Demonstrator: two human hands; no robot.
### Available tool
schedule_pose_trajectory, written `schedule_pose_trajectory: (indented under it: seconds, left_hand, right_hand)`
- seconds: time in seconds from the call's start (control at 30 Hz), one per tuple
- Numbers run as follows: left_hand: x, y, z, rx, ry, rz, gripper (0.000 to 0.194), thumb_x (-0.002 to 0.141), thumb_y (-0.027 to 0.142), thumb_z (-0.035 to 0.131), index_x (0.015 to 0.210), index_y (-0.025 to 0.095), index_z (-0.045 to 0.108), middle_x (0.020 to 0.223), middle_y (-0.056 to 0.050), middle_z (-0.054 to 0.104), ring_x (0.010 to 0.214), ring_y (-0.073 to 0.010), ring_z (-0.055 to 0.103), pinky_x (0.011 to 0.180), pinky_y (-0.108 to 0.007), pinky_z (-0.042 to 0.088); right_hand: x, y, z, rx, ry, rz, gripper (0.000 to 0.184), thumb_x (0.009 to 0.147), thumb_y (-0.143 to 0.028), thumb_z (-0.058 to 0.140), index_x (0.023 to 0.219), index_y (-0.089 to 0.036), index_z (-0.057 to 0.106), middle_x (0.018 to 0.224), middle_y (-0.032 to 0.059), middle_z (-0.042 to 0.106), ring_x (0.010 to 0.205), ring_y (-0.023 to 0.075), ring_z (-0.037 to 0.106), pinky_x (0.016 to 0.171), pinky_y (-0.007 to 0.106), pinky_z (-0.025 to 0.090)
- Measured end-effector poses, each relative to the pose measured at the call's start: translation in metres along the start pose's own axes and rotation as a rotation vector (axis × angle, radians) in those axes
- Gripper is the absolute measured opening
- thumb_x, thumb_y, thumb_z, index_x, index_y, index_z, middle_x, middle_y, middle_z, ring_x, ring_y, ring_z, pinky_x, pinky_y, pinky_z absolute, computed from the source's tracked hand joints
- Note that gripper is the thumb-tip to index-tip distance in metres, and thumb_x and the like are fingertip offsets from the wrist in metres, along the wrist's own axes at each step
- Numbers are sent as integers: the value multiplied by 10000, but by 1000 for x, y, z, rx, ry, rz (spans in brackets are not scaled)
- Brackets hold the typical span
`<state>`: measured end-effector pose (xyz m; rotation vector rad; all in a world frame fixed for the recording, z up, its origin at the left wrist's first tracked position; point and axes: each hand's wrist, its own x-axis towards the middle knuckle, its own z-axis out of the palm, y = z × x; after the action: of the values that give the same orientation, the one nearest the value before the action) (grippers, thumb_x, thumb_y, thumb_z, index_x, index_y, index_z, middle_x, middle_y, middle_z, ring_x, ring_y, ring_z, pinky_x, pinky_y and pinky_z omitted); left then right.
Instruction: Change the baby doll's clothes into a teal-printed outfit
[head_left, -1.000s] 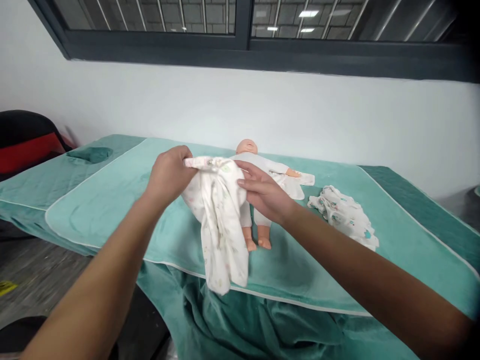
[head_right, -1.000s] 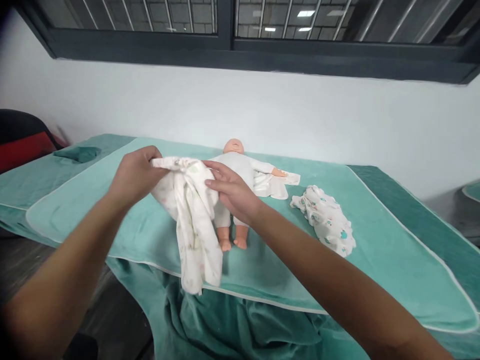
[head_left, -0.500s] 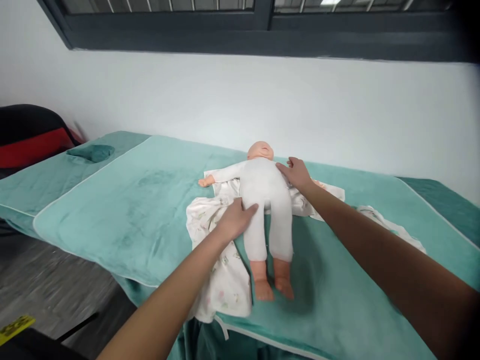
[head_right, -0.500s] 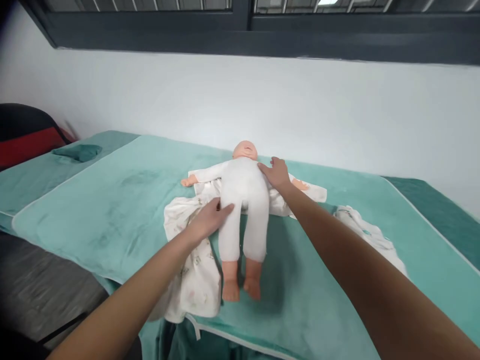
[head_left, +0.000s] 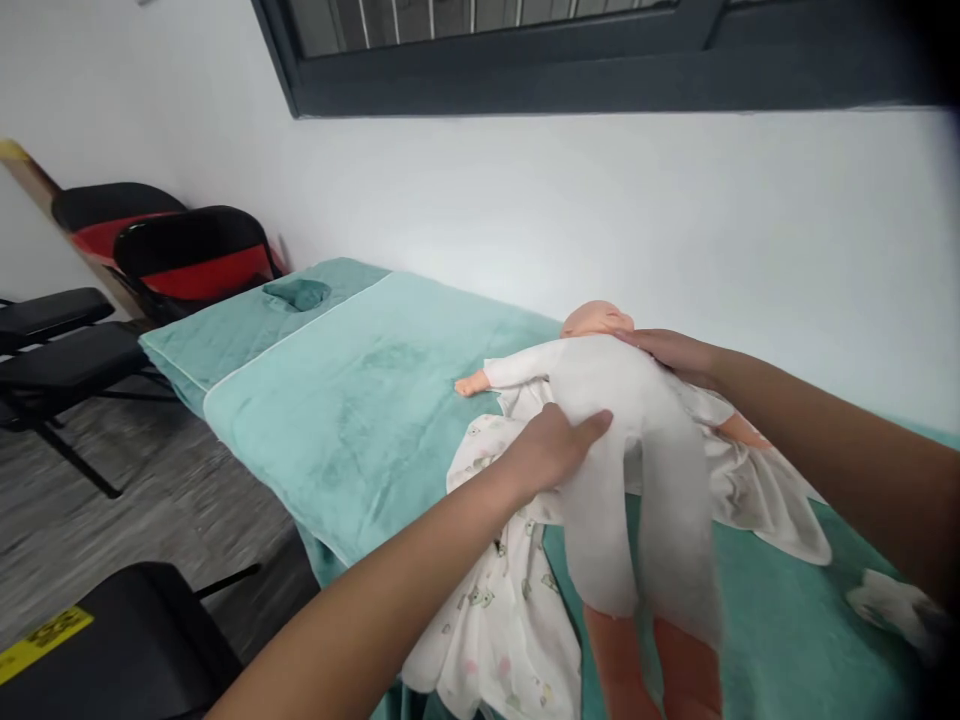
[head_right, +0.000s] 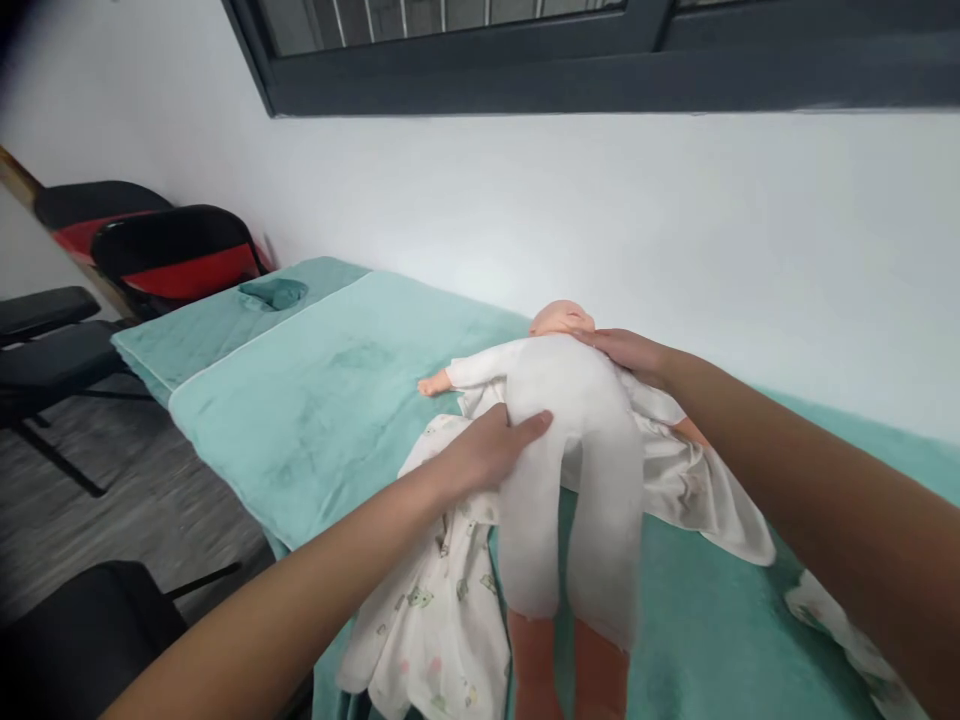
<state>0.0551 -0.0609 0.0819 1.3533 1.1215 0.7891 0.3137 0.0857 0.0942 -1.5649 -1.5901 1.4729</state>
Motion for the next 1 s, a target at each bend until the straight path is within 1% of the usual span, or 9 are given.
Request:
schedule_pose_trajectory:
  seconds: [0.13,0.27,0.4,0.53,0.63,0.73,0.83,0.9,1.0]
  left_hand:
    - [8,4,-47,43,69,-20,657,774,688,618,1206,198,685,1066,-146,749,994,-328,716,846,-414,587]
    - [27,-3,-112,28,189,-61,549,780,627,662,1072,164,713,961,-142,767,848,-310,727,735,-420,591]
    - [45,-8,-167,36,295,-118,573,835,593,646,1129,101,665,989,-143,760,793,-246,724,711,-390,578]
    - [58,-15,-199,101,338,-185,591,905,587,563,1180,67,624,997,-140,759,820,-212,710,765,-388,569]
    - [65,-19,-212,274,358,-186,607,954,594,450,1203,68,621,1018,-149,753,876,-224,710,799,-381,562]
    - [63,-15,-213,646,465,-195,591,951,589,422,1230,110,625,1143,-170,721,1014,-286,692,887,-430,546]
    - [48,-3,-186,1011,596,-25,480,947,436,460,1311,146,577,1345,-187,612,1229,-355,591,1012,-518,482]
    - [32,3,-155,1208,478,208,417,942,334,461,1311,181,580,1398,-160,573,1323,-338,521,1057,-500,466]
    - [13,-3,-106,1286,96,440,452,867,355,621,1274,158,605,1521,-160,470,1461,-319,369,1171,-443,385]
  right_hand:
    - [33,-29,21,45,-26,-85,467,855,-565,682,1156,-209,722,1267,147,704,1140,310,676,901,402,586]
    - [87,-63,61,83,-8,-200,457,868,-493,703,1162,-144,696,1210,160,724,1089,279,695,925,396,578]
    - [139,-90,101,82,19,-281,498,875,-485,709,1204,-117,647,1232,167,710,1085,244,690,1010,409,537]
    - [170,-102,122,30,-31,-370,571,860,-476,733,1301,-139,600,1373,169,631,1202,245,625,1104,412,460]
    - [181,-95,120,-19,-64,-418,656,846,-523,728,1379,-184,550,1415,141,603,1221,247,607,1082,403,471]
    - [178,-69,98,-215,25,-325,590,869,-650,615,1257,-206,628,1294,121,677,1085,239,658,937,358,539]
    - [154,-28,54,-412,163,-187,551,947,-664,434,966,-170,679,1027,130,739,844,201,676,765,309,543]
    - [123,-1,20,-515,237,-99,556,943,-651,436,775,-163,644,813,128,715,683,195,637,677,321,509]
    - [64,32,-18,-668,282,-19,537,911,-636,494,641,-185,605,700,101,678,640,207,609,657,328,460]
